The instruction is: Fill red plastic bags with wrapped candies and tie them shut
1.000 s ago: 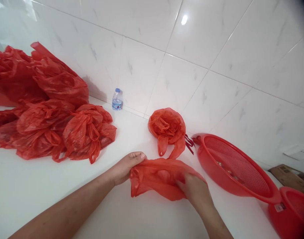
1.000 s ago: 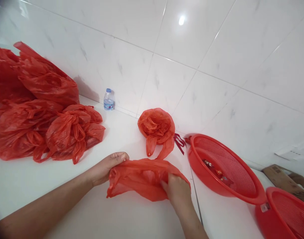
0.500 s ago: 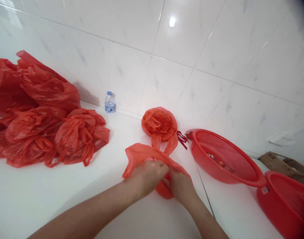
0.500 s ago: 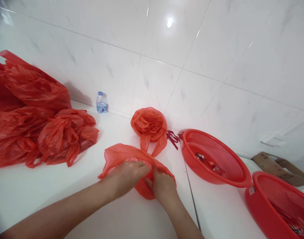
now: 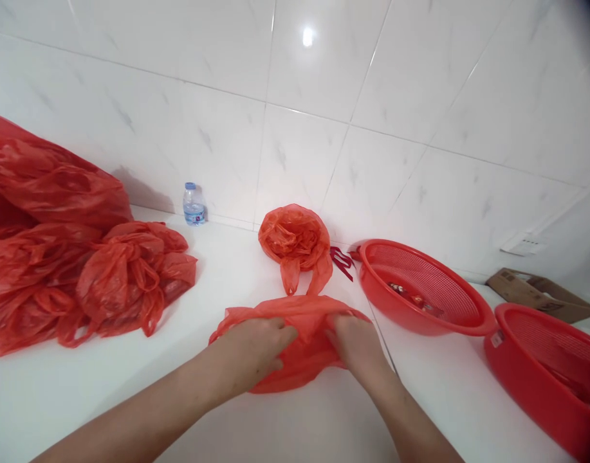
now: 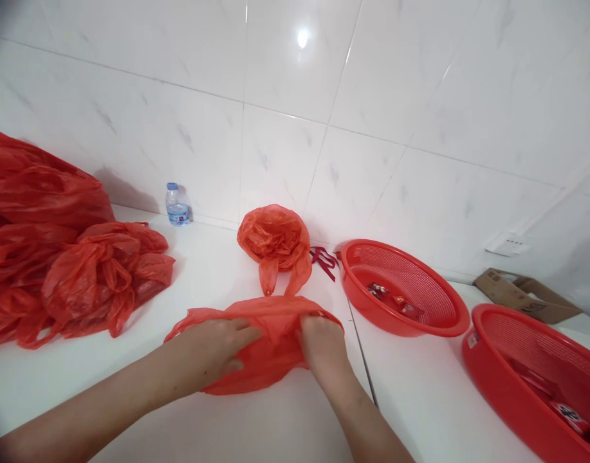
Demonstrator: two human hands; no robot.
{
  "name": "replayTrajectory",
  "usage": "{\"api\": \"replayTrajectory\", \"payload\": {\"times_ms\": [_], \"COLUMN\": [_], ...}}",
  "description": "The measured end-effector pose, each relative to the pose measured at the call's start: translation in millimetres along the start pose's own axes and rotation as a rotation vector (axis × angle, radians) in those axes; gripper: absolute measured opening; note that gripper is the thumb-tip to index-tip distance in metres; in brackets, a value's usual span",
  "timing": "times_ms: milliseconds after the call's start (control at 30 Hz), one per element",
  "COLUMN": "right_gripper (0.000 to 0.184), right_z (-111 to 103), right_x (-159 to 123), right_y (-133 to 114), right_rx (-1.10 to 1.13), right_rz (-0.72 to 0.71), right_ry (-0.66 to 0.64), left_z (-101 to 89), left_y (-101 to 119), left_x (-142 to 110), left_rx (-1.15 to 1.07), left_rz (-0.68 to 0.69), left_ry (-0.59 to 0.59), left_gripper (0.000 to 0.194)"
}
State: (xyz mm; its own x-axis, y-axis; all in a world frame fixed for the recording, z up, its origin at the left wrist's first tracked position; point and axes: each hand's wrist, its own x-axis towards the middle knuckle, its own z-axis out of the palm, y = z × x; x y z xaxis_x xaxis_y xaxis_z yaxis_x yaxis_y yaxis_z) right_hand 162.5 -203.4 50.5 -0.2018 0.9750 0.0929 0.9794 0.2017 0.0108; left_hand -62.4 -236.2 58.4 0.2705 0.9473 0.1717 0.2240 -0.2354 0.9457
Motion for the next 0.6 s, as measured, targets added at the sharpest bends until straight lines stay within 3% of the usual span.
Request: {"api": "replayTrajectory", "payload": {"times_ms": [67, 133, 167, 233, 300, 367, 467, 600], "right_gripper": [0.017, 0.012, 0.009, 0.025, 0.041, 0.04, 0.038, 0.044], "right_z": [-6, -8, -7, -4, 0, 1, 5, 26], "right_x": [-7, -13, -15, -16, -15, -12, -1, 17], "right_y": [-9, -16, -18, -18, -14, -6, 6, 16], "right_rx": [-0.006, 0.028, 0.066, 0.189, 0.358, 0.532, 0.8, 1.068], "right_rz": [-0.045, -0.111, -0.158, -0.278, -0.366, -0.378, -0.261, -0.035], "right_ry": [0.124, 0.205, 0.184, 0.023, -0.189, -0.335, -0.342, -0.243], "left_z": [5.9, 10.2, 10.9, 8.8, 2.4, -6.1, -18.1, -27.2], "left_y": [18, 29, 30, 26, 13, -4, -25, -34], "left_x": [4, 9, 12, 21, 31, 40, 49, 47], "left_rx": [0.405, 0.716, 0.818, 0.979, 1.104, 1.182, 1.188, 1.176], "left_rz": [0.165, 0.324, 0.381, 0.432, 0.375, 0.25, 0.119, 0.153], "left_ry": [-0.201, -0.302, -0.306, -0.277, -0.25, -0.26, -0.279, -0.233], "left_gripper": [0.011, 0.02, 0.024, 0.027, 0.037, 0.05, 0.057, 0.053]}}
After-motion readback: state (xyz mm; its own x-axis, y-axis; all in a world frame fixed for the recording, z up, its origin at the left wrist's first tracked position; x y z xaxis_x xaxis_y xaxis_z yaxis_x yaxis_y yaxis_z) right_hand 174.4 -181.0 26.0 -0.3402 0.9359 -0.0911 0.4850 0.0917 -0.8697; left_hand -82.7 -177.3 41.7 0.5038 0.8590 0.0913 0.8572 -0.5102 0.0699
